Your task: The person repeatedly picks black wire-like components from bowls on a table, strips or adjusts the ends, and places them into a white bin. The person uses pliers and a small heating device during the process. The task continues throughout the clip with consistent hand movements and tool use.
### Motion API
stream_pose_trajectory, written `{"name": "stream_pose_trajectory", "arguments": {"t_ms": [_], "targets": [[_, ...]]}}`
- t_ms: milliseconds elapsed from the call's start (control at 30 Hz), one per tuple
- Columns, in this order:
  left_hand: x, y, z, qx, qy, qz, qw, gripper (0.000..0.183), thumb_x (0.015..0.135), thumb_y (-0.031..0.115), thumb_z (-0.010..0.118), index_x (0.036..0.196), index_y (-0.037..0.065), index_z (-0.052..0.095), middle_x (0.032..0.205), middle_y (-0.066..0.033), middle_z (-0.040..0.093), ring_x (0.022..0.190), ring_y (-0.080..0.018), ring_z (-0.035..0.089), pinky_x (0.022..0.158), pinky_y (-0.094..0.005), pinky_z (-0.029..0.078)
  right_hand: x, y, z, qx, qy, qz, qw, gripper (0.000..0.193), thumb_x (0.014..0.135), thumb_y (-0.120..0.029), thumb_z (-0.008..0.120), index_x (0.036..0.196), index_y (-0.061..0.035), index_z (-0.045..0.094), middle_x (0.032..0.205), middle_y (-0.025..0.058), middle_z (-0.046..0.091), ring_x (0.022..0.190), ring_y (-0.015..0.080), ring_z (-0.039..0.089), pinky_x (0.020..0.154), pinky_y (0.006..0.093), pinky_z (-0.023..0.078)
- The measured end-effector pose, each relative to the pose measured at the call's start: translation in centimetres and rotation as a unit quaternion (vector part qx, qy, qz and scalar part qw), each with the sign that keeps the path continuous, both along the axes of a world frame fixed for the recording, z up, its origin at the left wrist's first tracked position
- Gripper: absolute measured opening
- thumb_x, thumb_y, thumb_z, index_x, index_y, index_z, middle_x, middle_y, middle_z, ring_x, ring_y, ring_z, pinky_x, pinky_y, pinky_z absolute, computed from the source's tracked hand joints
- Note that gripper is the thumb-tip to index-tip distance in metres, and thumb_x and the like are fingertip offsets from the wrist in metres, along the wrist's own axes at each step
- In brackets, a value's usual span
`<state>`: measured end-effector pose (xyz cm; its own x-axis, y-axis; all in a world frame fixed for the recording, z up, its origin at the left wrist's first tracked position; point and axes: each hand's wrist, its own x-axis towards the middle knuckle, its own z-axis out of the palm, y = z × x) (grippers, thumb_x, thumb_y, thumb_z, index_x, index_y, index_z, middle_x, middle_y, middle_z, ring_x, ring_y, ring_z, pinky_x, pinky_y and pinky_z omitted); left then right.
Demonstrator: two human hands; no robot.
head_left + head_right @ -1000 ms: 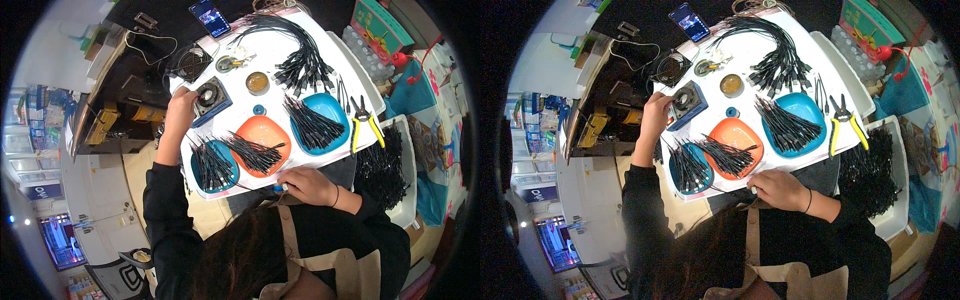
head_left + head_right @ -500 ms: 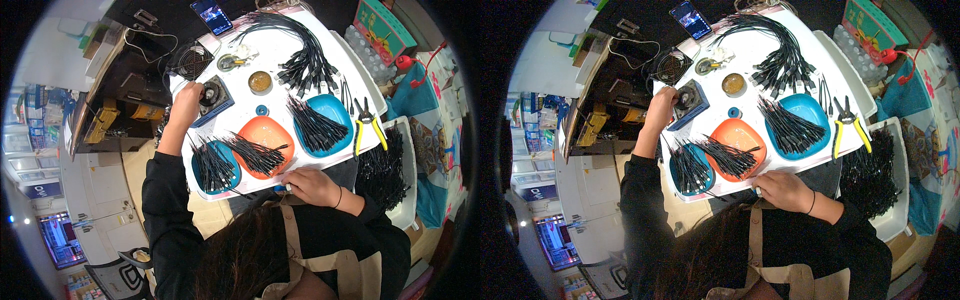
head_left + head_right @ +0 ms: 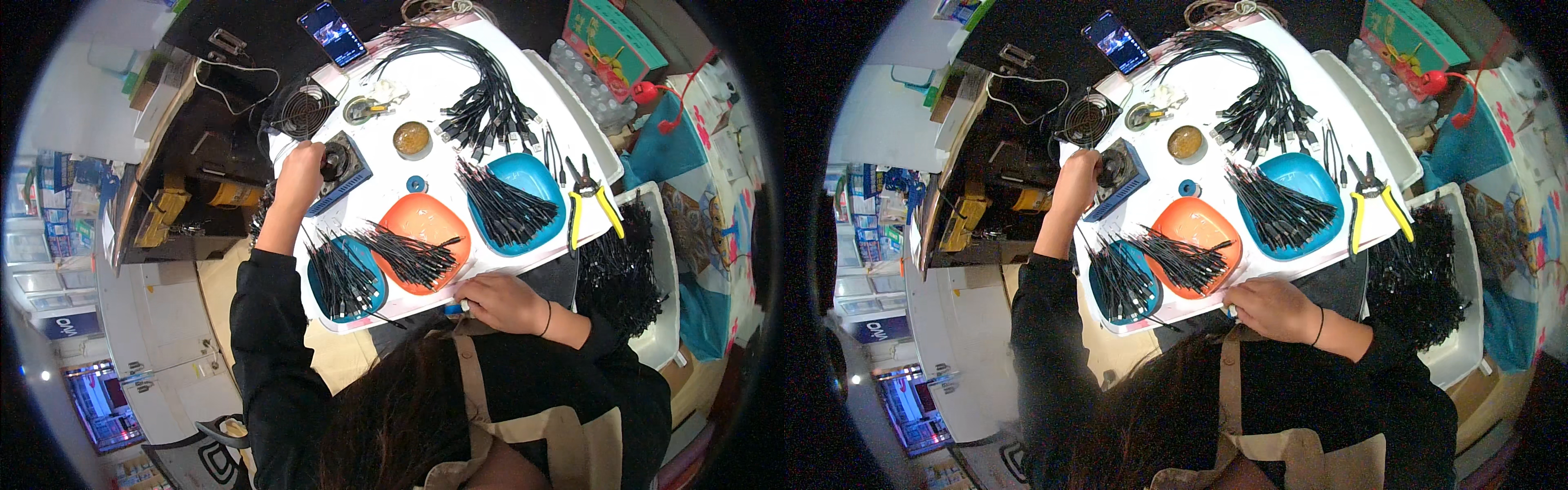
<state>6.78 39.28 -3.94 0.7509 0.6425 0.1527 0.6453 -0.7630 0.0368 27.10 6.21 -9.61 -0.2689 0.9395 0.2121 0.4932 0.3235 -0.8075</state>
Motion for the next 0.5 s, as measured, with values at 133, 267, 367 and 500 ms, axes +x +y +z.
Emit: {"name": "stream_pose_trajectory", "arguments": {"t_ms": [133, 267, 367, 500], "targets": [[0.3, -1.3, 1.1, -0.011, -0.063, 0.023, 0.998, 0.008, 0.073, -0.008, 0.058, 0.079, -0.003, 0.057, 0.082, -0.0219, 0.060, 0.079, -0.0411, 0.059, 0.069, -0.0461, 0.047, 0.2, -0.4, 0.6, -0.003, -0.004, -0.011, 1.000, 0.015, 0.082, -0.007, 0.059, 0.097, -0.0057, 0.057, 0.084, 0.0125, 0.064, 0.081, 0.0313, 0.063, 0.072, 0.0414, 0.050], [0.0, -5.8, 4.2, -0.059, -0.212, 0.076, 0.972, 0.007, 0.081, -0.002, 0.063, 0.087, -0.004, 0.060, 0.076, -0.0144, 0.062, 0.070, -0.0266, 0.062, 0.062, -0.0342, 0.048, 1.1, -0.6, 2.4, -0.029, 0.044, -0.008, 0.999, 0.018, 0.084, -0.006, 0.057, 0.102, -0.0057, 0.057, 0.084, 0.0128, 0.063, 0.079, 0.0310, 0.063, 0.071, 0.0390, 0.049], [-0.4, -11.9, 7.1, -0.321, -0.454, 0.079, 0.827, 0.009, 0.087, 0.000, 0.060, 0.095, -0.003, 0.059, 0.078, -0.0037, 0.056, 0.063, -0.0112, 0.051, 0.055, -0.0250, 0.041, 1.2, -0.6, 4.6, -0.078, 0.094, -0.015, 0.992, 0.019, 0.086, -0.007, 0.054, 0.105, -0.0047, 0.057, 0.085, 0.0129, 0.063, 0.079, 0.0293, 0.064, 0.070, 0.0363, 0.048], [0.5, -21.2, 9.2, -0.536, -0.591, 0.006, 0.603, 0.014, 0.091, 0.000, 0.056, 0.104, -0.001, 0.052, 0.084, -0.0032, 0.053, 0.060, -0.0082, 0.042, 0.056, -0.0235, 0.037, -1.6, -0.3, 7.0, 0.001, 0.226, -0.001, 0.974, 0.038, 0.089, -0.016, 0.055, 0.122, 0.0006, 0.047, 0.105, 0.0158, 0.060, 0.095, 0.0283, 0.061, 0.083, 0.0353, 0.048]]}}
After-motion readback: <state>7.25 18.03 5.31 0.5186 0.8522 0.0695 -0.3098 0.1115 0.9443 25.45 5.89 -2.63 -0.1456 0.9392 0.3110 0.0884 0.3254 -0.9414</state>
